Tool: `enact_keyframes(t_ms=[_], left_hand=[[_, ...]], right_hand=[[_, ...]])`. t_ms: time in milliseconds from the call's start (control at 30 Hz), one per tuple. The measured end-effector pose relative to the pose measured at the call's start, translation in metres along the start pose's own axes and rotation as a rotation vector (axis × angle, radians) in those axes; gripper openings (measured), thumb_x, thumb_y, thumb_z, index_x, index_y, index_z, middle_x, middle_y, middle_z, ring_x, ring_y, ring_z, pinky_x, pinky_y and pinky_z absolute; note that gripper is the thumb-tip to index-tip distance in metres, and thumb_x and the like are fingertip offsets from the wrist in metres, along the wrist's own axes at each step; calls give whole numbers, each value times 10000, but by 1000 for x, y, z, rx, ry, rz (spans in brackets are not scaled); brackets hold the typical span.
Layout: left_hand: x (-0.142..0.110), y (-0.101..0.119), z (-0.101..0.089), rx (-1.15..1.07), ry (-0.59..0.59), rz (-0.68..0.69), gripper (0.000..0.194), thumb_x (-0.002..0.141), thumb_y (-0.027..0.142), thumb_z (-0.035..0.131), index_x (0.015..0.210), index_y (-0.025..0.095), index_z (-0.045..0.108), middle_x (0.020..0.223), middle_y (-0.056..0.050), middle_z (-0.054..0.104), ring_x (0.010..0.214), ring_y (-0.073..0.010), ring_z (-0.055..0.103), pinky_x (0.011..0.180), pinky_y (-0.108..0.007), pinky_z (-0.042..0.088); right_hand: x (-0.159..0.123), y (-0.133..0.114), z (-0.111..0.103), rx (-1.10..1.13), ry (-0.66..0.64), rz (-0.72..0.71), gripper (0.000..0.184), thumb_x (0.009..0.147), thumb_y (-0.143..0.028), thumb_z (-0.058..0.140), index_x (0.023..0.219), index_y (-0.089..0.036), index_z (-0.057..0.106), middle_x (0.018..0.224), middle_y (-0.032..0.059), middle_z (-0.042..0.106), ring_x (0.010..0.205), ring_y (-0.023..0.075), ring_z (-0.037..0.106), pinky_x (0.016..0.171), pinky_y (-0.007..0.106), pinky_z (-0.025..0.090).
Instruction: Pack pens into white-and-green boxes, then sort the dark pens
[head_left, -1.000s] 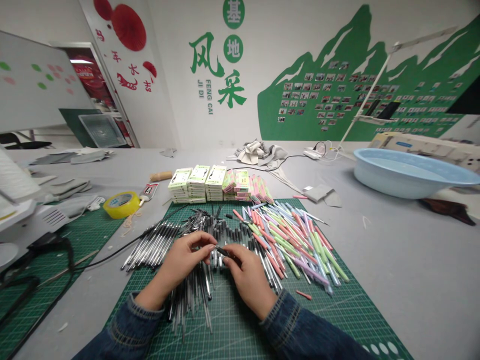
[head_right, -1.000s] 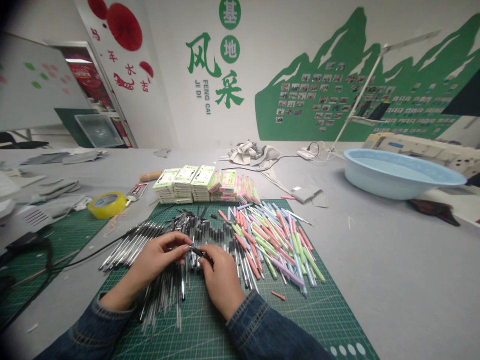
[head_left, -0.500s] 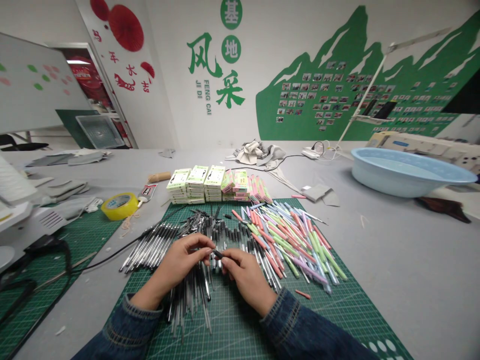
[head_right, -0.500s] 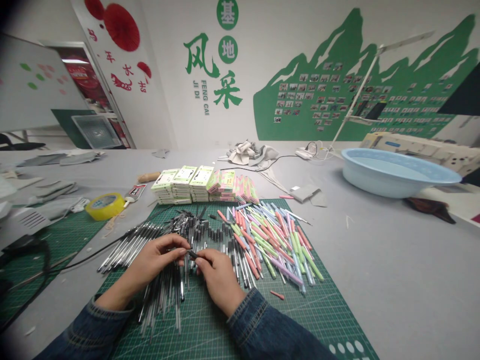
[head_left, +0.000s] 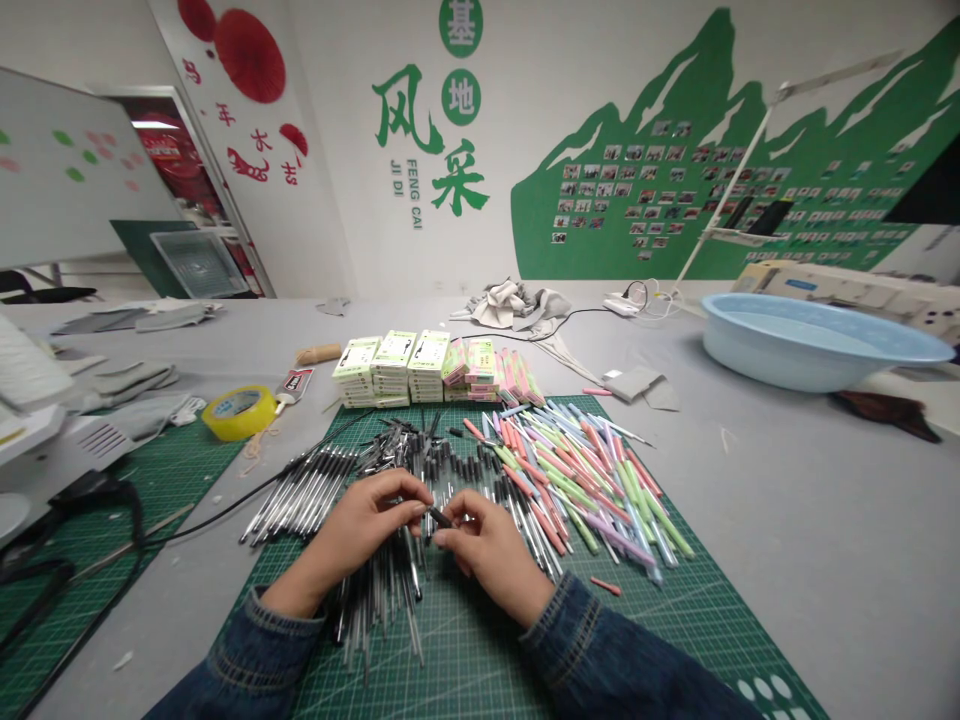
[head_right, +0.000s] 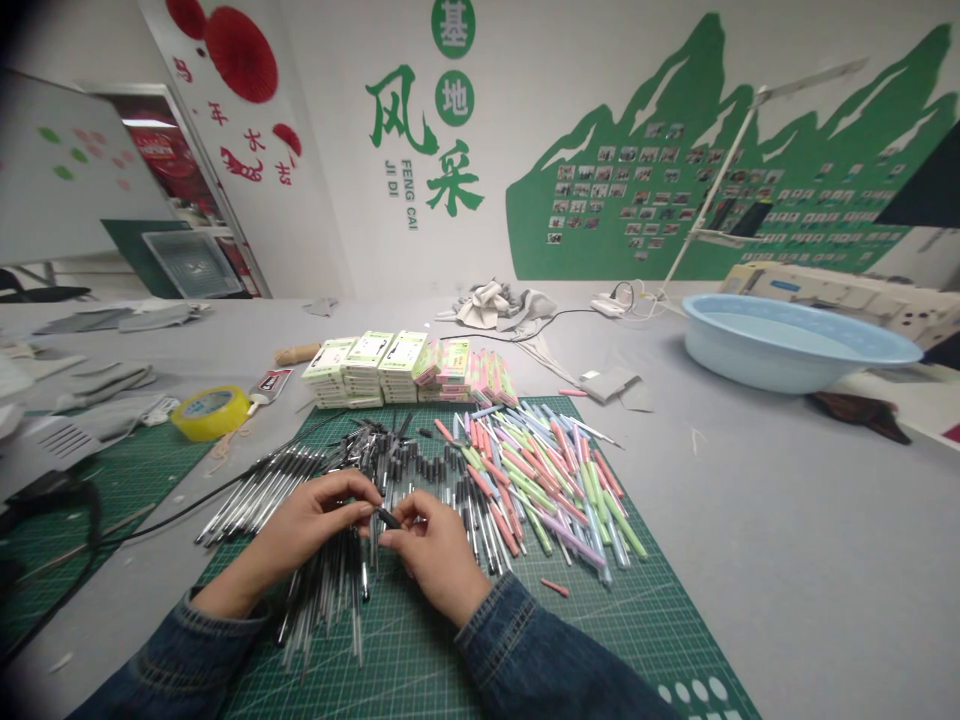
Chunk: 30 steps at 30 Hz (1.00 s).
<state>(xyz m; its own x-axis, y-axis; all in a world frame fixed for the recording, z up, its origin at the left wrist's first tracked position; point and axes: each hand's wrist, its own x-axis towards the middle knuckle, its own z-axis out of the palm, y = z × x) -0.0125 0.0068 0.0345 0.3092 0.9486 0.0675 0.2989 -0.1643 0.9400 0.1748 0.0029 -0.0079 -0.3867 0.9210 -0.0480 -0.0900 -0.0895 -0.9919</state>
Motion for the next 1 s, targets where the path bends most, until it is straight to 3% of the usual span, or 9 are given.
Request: enact_keyframes(t_ms=[200, 367, 567, 767, 900, 1000], left_hand=[[-2, 0, -2, -16, -26, 12, 96, 820, 230, 586, 849, 170, 655, 804, -8, 620, 652, -142, 625, 666, -272, 498], [-2, 1, -2, -2, -34, 6, 88, 817, 218, 586, 837, 169, 655, 793, -9, 613, 645, -143, 621, 660, -271, 497], [-4, 3, -2, -20, -50, -11, 90, 820, 221, 580, 835, 165, 649, 761, -6, 617, 635, -143, 615, 642, -268, 491], [-3, 1, -1, -5, -54, -1, 92, 817, 226, 585, 833, 165, 652, 769, -9, 627, 628, -142, 622, 641, -268, 494], [-3, 2, 0, -44, -67, -5, 100, 817, 249, 592, 821, 166, 647, 759, -11, 632, 632, -151, 630, 639, -276, 500], [-2, 3, 6, -109, -11, -32, 140, 809, 268, 609, 906, 175, 648, 764, -7, 633, 634, -144, 613, 647, -276, 496]], right_hand=[[-2, -4, 0, 134, -197, 71, 345, 849, -459, 520, 754, -137, 600, 552, -31, 545, 385, 41, 384, 385, 178, 211], [-2, -3, 2, 158, -67, 79, 330, 668, -406, 740, 798, -187, 529, 525, -99, 491, 351, 49, 405, 360, 172, 226], [-3, -5, 1, 181, -180, 128, 322, 809, -455, 585, 789, -133, 600, 561, -34, 560, 374, 37, 403, 371, 170, 199], [-2, -4, 2, 180, -126, 94, 306, 720, -424, 702, 766, -154, 567, 509, -72, 517, 352, 42, 381, 367, 186, 205], [-2, -6, 1, 209, -180, 91, 321, 763, -448, 656, 753, -131, 606, 482, -59, 516, 342, 37, 366, 365, 188, 190], [-4, -9, 1, 239, -173, 108, 300, 784, -427, 647, 795, -129, 623, 525, -49, 537, 361, 29, 393, 368, 172, 180]])
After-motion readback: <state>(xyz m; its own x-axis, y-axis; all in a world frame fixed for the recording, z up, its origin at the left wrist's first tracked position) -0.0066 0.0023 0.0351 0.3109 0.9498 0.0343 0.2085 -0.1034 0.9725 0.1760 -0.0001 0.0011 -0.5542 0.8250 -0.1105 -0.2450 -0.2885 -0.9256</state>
